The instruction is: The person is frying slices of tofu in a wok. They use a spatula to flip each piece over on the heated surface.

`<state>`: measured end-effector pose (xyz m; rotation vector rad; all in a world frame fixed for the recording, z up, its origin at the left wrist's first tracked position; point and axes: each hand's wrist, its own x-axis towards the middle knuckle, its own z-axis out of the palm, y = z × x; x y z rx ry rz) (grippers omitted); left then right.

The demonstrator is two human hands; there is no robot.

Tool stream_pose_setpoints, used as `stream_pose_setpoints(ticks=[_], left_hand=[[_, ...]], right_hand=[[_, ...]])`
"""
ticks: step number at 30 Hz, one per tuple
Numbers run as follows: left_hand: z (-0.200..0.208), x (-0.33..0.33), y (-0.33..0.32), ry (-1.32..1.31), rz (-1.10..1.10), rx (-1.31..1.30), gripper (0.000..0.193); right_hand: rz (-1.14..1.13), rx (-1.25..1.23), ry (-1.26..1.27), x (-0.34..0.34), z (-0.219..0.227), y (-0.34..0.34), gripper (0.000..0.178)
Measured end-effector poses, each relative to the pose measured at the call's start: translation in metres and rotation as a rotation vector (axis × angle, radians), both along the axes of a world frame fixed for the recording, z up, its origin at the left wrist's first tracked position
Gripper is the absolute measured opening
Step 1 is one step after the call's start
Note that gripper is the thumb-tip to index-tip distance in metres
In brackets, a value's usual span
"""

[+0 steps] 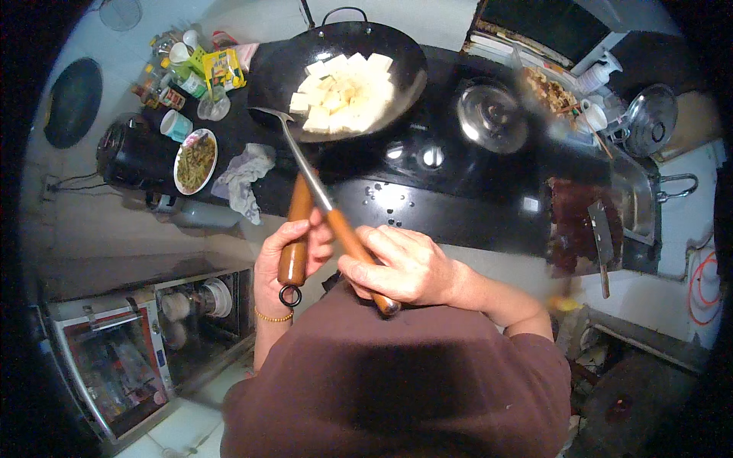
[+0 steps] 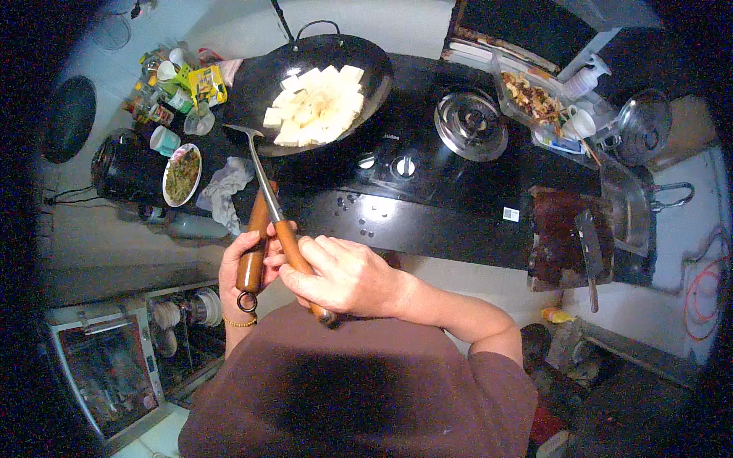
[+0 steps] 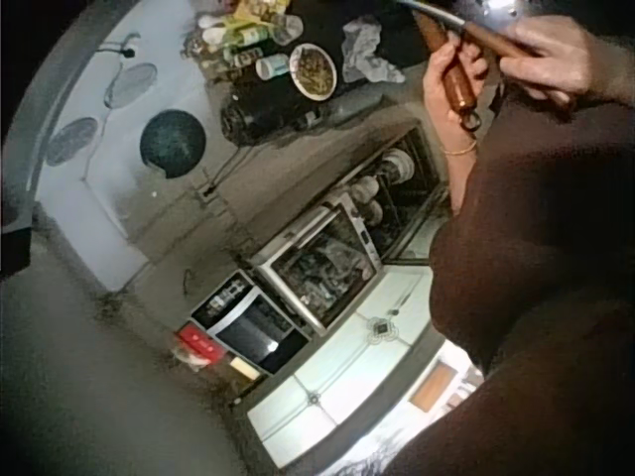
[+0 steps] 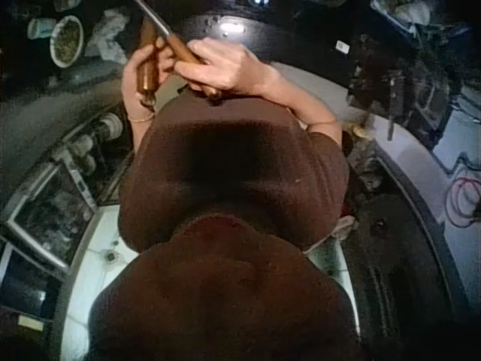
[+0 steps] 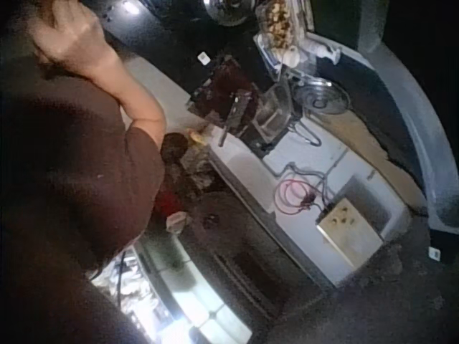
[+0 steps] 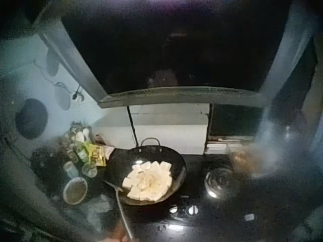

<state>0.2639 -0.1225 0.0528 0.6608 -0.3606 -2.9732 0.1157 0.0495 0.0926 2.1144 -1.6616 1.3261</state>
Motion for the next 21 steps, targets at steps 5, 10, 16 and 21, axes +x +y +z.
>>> stream_pose_setpoints(ticks=[5,10,16,21], left_hand=[[0.005,-0.005,0.004,0.011,-0.11,0.007,0.028],[0.009,-0.008,0.015,-0.109,-0.038,-0.006,0.033],[0.01,-0.008,0.014,-0.166,-0.026,0.023,0.032],[0.009,-0.01,0.015,-0.103,-0.029,0.063,0.032]], right_hand=[[0.016,-0.03,-0.027,0.005,-0.009,-0.001,0.026],[0.119,0.023,-0.049,0.001,-0.007,0.003,0.021],[0.279,0.172,-0.163,-0.01,-0.011,0.005,0.028],[0.344,0.186,-0.315,-0.015,-0.015,0.006,0.036]])
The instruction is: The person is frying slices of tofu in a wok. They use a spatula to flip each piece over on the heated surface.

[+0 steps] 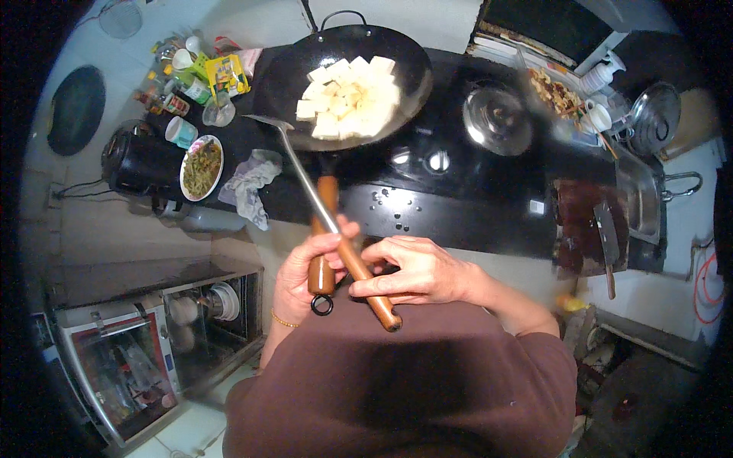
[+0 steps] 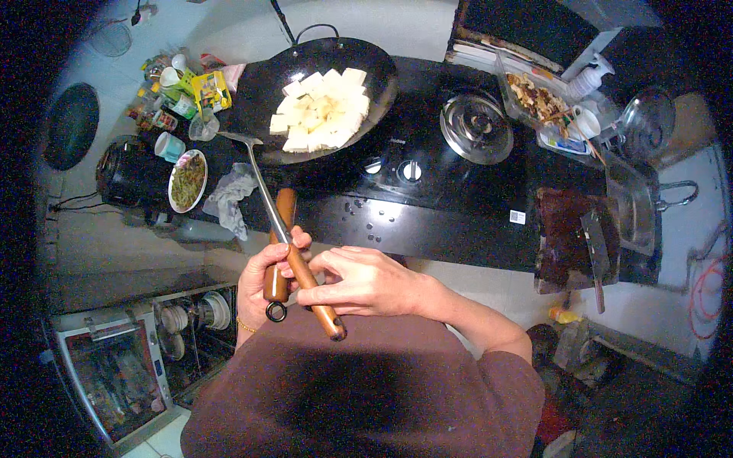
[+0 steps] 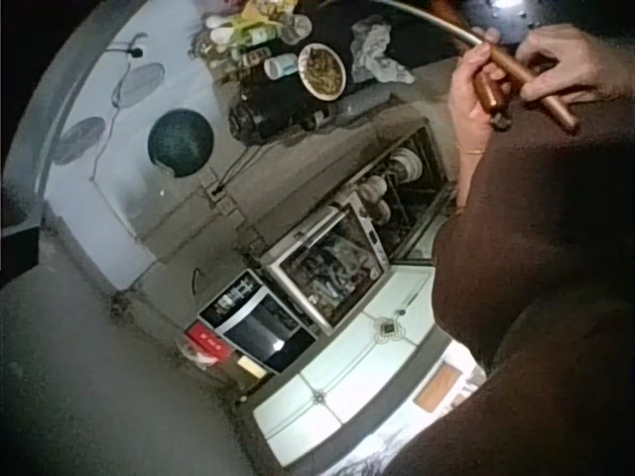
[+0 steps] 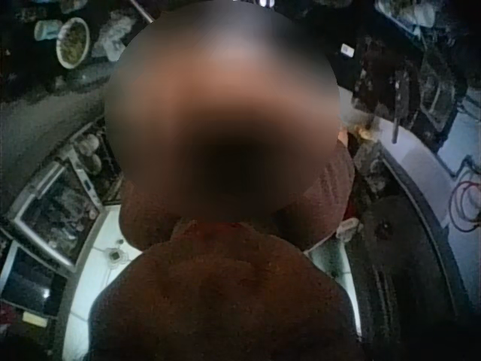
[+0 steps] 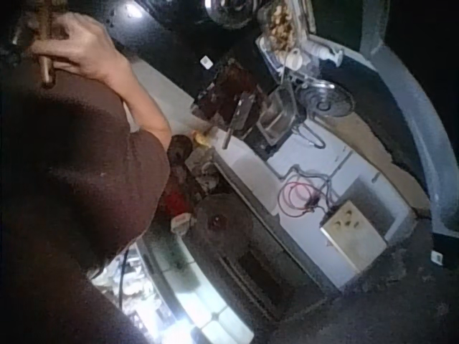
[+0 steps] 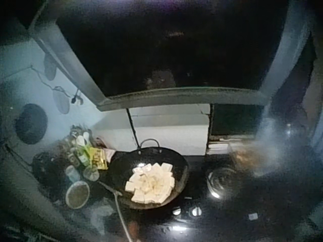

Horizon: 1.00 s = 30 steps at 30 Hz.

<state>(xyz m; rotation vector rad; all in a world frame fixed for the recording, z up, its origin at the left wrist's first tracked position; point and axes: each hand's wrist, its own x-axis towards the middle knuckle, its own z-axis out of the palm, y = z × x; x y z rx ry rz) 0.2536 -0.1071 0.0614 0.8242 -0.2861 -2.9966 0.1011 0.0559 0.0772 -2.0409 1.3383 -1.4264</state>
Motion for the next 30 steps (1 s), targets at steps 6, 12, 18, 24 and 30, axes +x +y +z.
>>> stream_pose_setpoints(ticks=[6,12,18,24,30], left_hand=[[0.0,0.002,-0.002,0.024,-0.027,-0.025,0.034],[-0.002,0.002,-0.004,0.044,-0.033,-0.018,0.033],[0.001,0.002,-0.008,0.041,-0.051,-0.023,0.032],[0.0,0.005,-0.01,0.059,-0.06,0.013,0.036],[-0.002,0.006,-0.013,0.062,-0.064,-0.033,0.035]], right_hand=[[-0.212,0.16,-0.307,-0.002,-0.014,0.009,0.035],[-0.579,0.526,-0.561,-0.042,-0.097,0.009,0.015],[-0.771,0.552,-0.393,-0.081,-0.156,-0.017,0.017],[-0.874,0.64,-0.181,-0.091,-0.17,-0.055,0.038],[-0.933,0.583,0.091,-0.097,-0.195,-0.078,0.039]])
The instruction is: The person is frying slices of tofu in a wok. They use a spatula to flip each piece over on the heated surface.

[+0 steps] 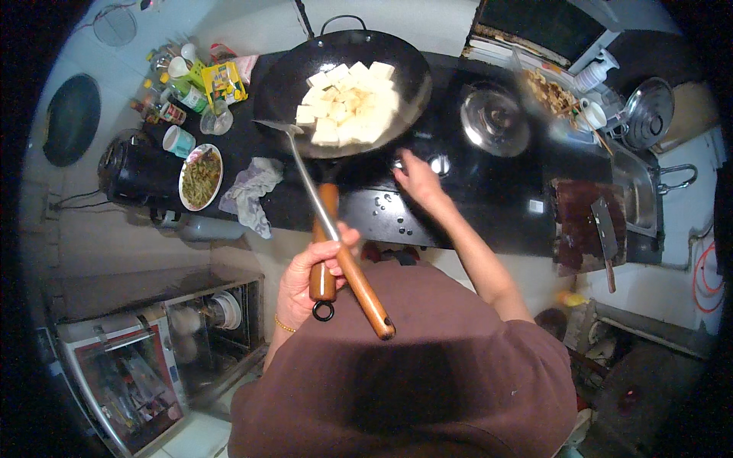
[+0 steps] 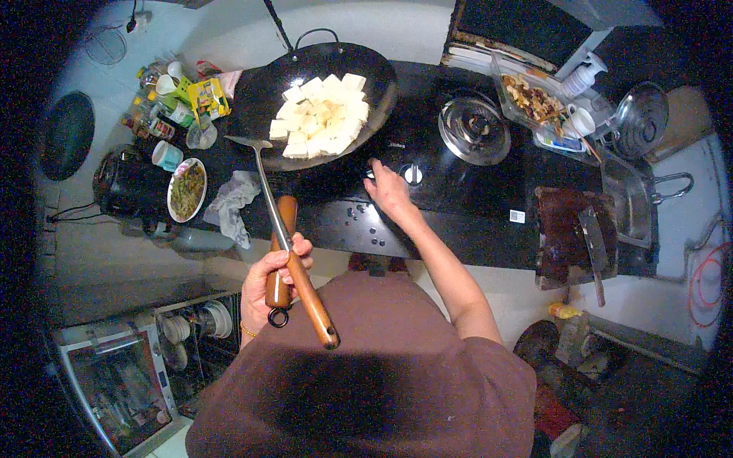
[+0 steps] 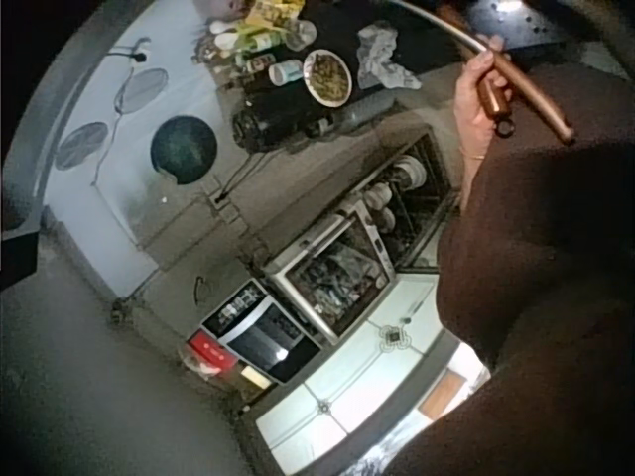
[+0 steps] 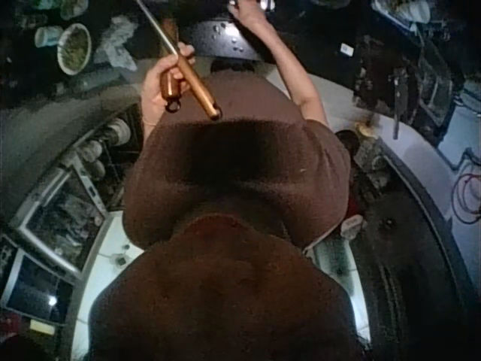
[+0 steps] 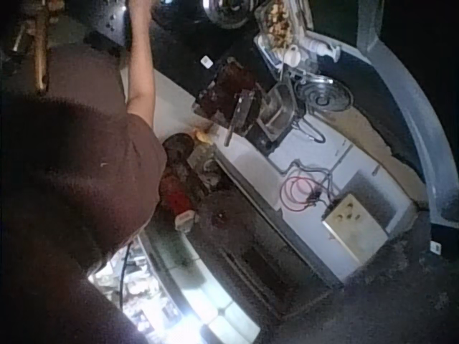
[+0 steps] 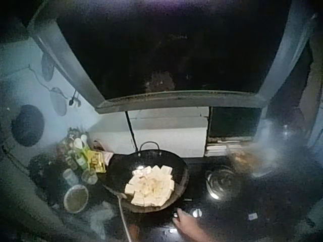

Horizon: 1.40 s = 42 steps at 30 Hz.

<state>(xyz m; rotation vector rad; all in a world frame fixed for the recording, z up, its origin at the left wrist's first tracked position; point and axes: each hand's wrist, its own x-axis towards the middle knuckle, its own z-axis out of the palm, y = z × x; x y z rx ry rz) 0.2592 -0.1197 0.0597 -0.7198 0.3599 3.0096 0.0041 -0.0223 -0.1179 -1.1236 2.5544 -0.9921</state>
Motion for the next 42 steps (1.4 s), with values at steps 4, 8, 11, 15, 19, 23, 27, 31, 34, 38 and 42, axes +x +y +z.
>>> stream_pose_setpoints(ticks=[4,8,11,15,19,23,27,31,34,38,42], left_hand=[[0.0,0.001,-0.001,-0.009,0.005,0.012,0.034],[0.001,0.0,-0.001,-0.012,0.007,0.028,0.034],[0.0,0.001,-0.002,0.005,-0.001,0.031,0.034],[0.001,0.001,-0.004,-0.015,-0.011,0.013,0.035],[-0.002,0.002,-0.006,-0.013,-0.013,0.019,0.036],[-0.003,0.004,-0.006,-0.03,-0.006,0.018,0.036],[-0.003,0.002,-0.006,-0.015,-0.006,0.033,0.035],[-0.001,0.0,-0.005,-0.012,0.006,0.035,0.034],[0.002,-0.001,-0.005,0.002,-0.005,0.031,0.034],[0.003,0.001,-0.004,-0.012,0.001,0.032,0.033],[-0.002,0.003,-0.003,0.027,0.034,0.064,0.032]], right_hand=[[0.033,0.017,0.094,0.001,-0.002,-0.005,0.038],[0.037,0.017,0.136,-0.001,-0.008,-0.007,0.035],[0.045,0.025,0.113,-0.003,-0.007,-0.009,0.034],[0.043,-0.019,0.095,-0.004,-0.01,-0.009,0.034],[0.075,-0.069,0.127,-0.007,-0.01,-0.008,0.032],[0.24,-0.005,0.339,-0.02,-0.004,-0.005,0.025],[0.408,0.016,0.444,-0.035,0.003,0.001,0.023],[0.473,-0.037,0.507,-0.039,0.012,0.013,0.022],[0.441,-0.016,0.517,-0.029,0.035,0.025,0.02],[0.453,-0.179,0.215,0.022,0.096,0.055,0.021],[0.693,-0.334,-0.135,0.067,0.182,0.074,0.043]])
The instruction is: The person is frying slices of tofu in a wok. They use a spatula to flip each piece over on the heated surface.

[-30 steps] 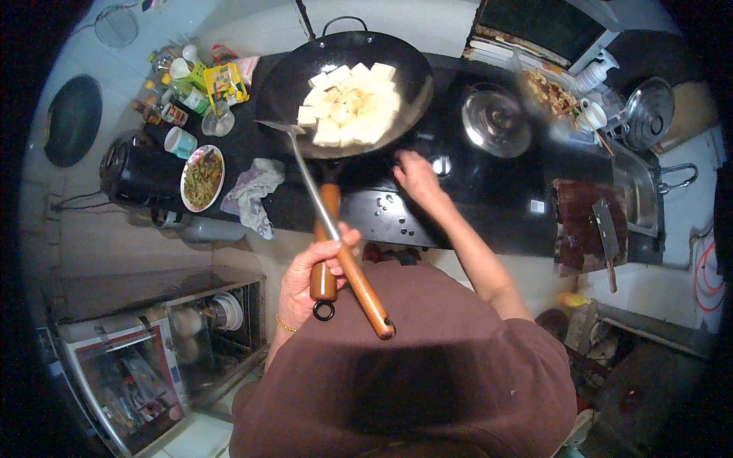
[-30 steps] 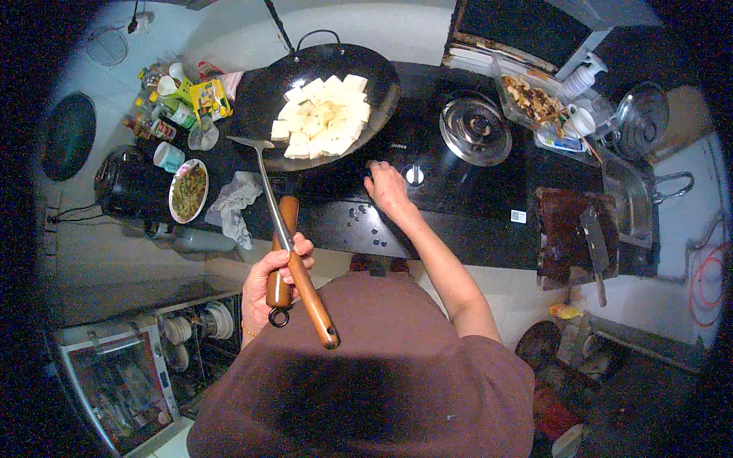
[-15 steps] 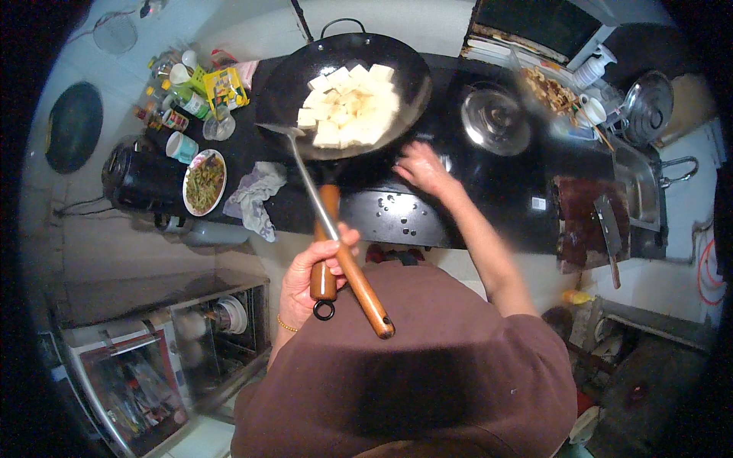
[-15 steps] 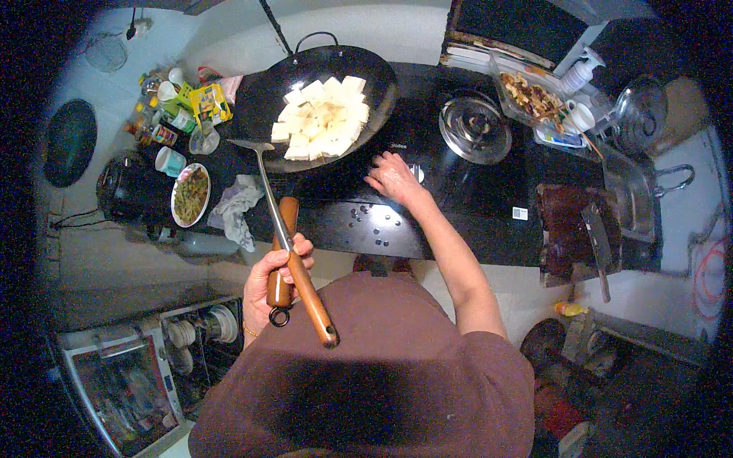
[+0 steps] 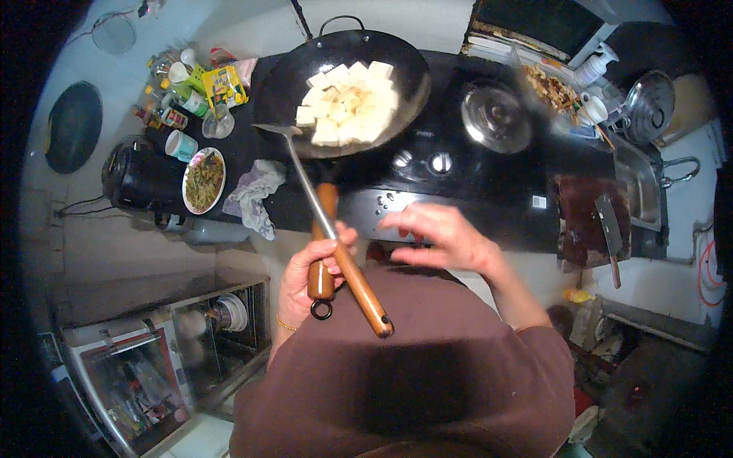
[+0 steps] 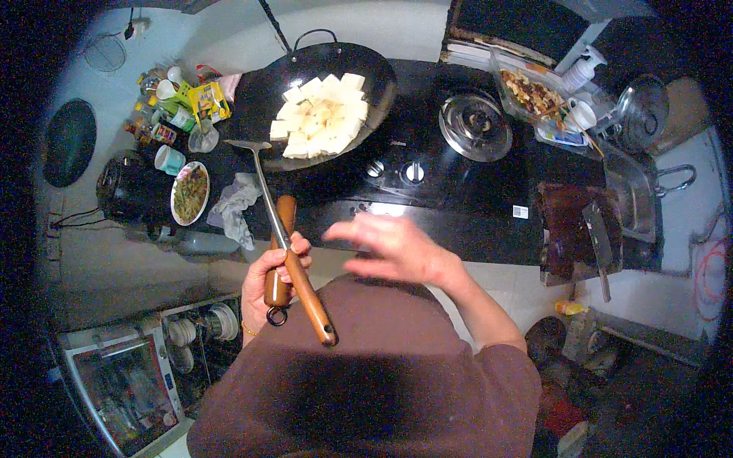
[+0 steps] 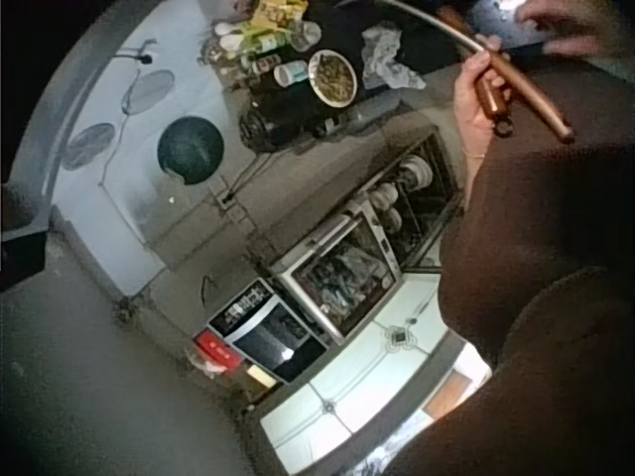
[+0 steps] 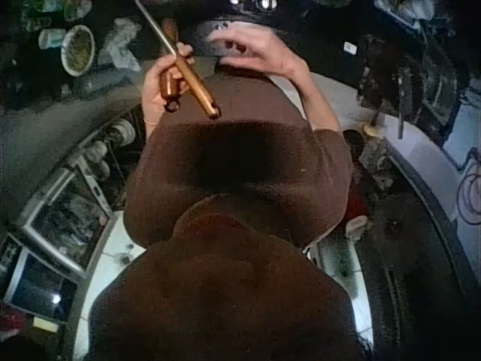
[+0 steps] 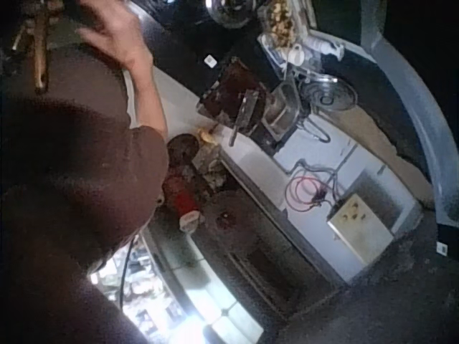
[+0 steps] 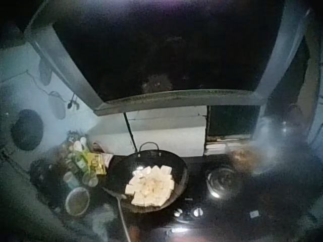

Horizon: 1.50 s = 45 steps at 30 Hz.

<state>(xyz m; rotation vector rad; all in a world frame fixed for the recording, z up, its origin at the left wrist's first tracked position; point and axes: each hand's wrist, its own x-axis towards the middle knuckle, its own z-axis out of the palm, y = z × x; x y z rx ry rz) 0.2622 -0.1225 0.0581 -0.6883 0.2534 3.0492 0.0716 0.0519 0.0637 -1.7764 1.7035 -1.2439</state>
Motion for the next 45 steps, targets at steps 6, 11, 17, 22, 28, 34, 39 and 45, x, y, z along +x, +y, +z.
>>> stream_pose_setpoints(ticks=[6,11,17,22,28,34,39,45], left_hand=[[0.021,-0.006,0.005,-0.137,0.031,0.002,0.029],[0.021,-0.006,0.0,-0.199,0.002,-0.101,0.021],[0.02,-0.007,-0.01,-0.006,0.004,0.058,0.015],[0.042,-0.008,-0.015,-0.025,0.007,0.115,0.01],[0.058,0.002,-0.023,-0.061,0.013,0.072,0.008],[0.069,0.0,-0.03,-0.095,0.029,0.087,0.009],[0.076,-0.008,-0.034,-0.048,0.047,0.126,0.012],[0.07,-0.009,-0.036,-0.021,0.034,0.125,0.014]], right_hand=[[0.322,-0.036,0.287,0.025,0.041,-0.014,0.036],[0.093,-0.277,0.377,0.041,0.034,-0.031,0.009],[-0.036,-0.222,0.338,0.028,0.033,-0.005,0.009],[-0.37,-0.488,-0.121,0.005,0.033,0.018,0.022],[-0.526,-0.606,-0.493,-0.016,0.034,0.04,0.01],[-0.641,-0.636,-0.574,-0.027,0.035,0.048,0.018],[-0.617,-0.676,-0.674,-0.035,0.036,0.056,0.023],[-0.66,-0.661,-0.679,-0.039,0.032,0.063,0.025]])
